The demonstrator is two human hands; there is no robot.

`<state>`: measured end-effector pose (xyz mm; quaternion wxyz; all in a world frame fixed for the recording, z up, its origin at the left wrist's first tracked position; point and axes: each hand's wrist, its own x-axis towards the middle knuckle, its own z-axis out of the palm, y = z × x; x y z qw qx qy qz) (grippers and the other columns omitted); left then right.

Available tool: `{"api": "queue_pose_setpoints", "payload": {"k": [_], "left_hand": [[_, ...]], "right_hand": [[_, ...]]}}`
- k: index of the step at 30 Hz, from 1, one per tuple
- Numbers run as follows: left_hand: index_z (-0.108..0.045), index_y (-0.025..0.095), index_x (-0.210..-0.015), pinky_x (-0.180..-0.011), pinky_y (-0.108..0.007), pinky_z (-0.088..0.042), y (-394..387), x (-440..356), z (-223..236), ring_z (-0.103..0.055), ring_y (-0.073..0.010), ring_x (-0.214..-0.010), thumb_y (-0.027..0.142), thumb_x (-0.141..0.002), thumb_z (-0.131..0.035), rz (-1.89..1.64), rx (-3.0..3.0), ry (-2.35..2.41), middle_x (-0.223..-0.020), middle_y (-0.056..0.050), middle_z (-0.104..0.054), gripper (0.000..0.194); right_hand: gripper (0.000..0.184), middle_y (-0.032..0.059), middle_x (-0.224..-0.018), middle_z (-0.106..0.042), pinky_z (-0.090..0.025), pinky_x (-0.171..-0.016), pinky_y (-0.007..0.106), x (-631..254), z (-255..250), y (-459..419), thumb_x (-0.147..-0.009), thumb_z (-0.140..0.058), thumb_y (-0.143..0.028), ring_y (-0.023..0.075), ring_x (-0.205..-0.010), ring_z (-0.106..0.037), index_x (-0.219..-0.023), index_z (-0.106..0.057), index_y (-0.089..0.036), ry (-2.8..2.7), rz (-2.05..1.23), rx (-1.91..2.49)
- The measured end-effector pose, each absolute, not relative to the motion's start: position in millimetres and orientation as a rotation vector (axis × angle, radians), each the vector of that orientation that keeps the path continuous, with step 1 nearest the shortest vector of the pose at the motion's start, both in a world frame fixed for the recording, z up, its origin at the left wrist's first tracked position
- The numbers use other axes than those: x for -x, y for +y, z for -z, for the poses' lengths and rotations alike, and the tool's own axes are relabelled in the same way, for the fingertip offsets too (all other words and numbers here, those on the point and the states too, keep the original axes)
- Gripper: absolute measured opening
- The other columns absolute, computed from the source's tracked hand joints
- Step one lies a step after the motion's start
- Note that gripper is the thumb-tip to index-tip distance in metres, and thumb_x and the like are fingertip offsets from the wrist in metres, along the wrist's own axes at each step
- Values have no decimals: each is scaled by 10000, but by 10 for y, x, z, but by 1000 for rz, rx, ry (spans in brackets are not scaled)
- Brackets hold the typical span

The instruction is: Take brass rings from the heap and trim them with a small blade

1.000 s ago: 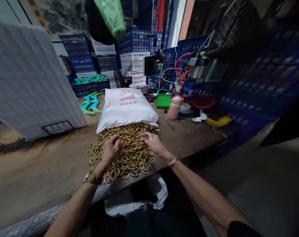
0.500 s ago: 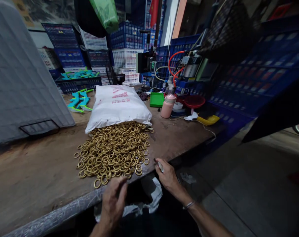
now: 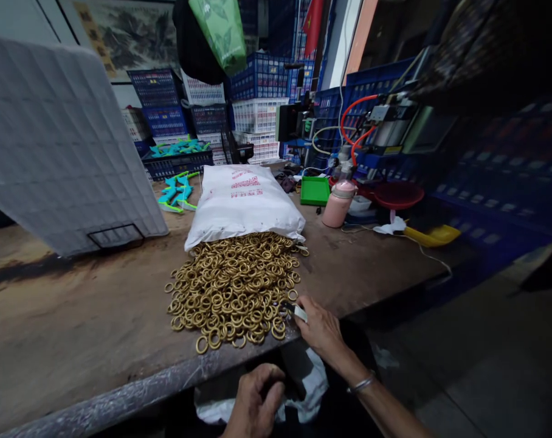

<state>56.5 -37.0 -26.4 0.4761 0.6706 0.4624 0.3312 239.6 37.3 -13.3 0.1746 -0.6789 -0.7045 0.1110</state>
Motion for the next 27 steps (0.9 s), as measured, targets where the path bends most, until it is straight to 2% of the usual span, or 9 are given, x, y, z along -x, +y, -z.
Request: {"api": "queue_pose_setpoints", "payload": {"k": [5, 9, 12, 19, 27], "left_hand": [[-548, 184, -795, -408, -209, -350, -261, -754, 136, -456, -106, -431, 375, -739, -491, -832, -1195, 1176, -528, 34, -478, 207], [-484, 176, -939, -334, -187, -317, -177, -844, 24, -422, -86, -353, 439, -690, -531, -915, -977, 1238, -522, 57, -485, 366], [-467, 168, -993, -332, -175, -322, -169, -842, -29, -435, -85, -368, 432, -695, -542, -976, -965, 1241, -524, 63, -486, 405], [-548, 148, -786, -376, -168, -330, -201, -690, 34, -415, -57, -385, 423, -679, -590, -1044, -931, 1254, -515, 56, -487, 298], [-565, 138, -750, -401, -167, -326, -225, -588, -41, -401, -50, -400, 417, -682, -603, -1042, -923, 1225, -501, 60, -464, 290]], "right_hand": [[99, -1, -684, -612, -261, -497, 237, -2426, 176, 364, -770, -452, -212, 164, -592, -570, -857, -495, -232, -1910, -330, 1988], [68, -21, -622, -562, -302, -514, 220, -2396, 198, 264, -776, -453, -270, 136, -555, -527, -805, -486, -218, -1801, -496, 1833], [150, -34, -613, -515, -332, -525, 202, -2298, 144, 135, -790, -449, -352, 109, -544, -477, -775, -470, -204, -1716, -702, 1601], [100, -50, -630, -434, -340, -551, 182, -2049, -28, -23, -781, -463, -278, 86, -584, -406, -735, -450, -190, -1601, -1021, 1385], [71, -51, -630, -431, -316, -553, 185, -1946, 10, -53, -766, -485, -241, 88, -603, -400, -733, -467, -181, -1676, -1057, 1340]]}}
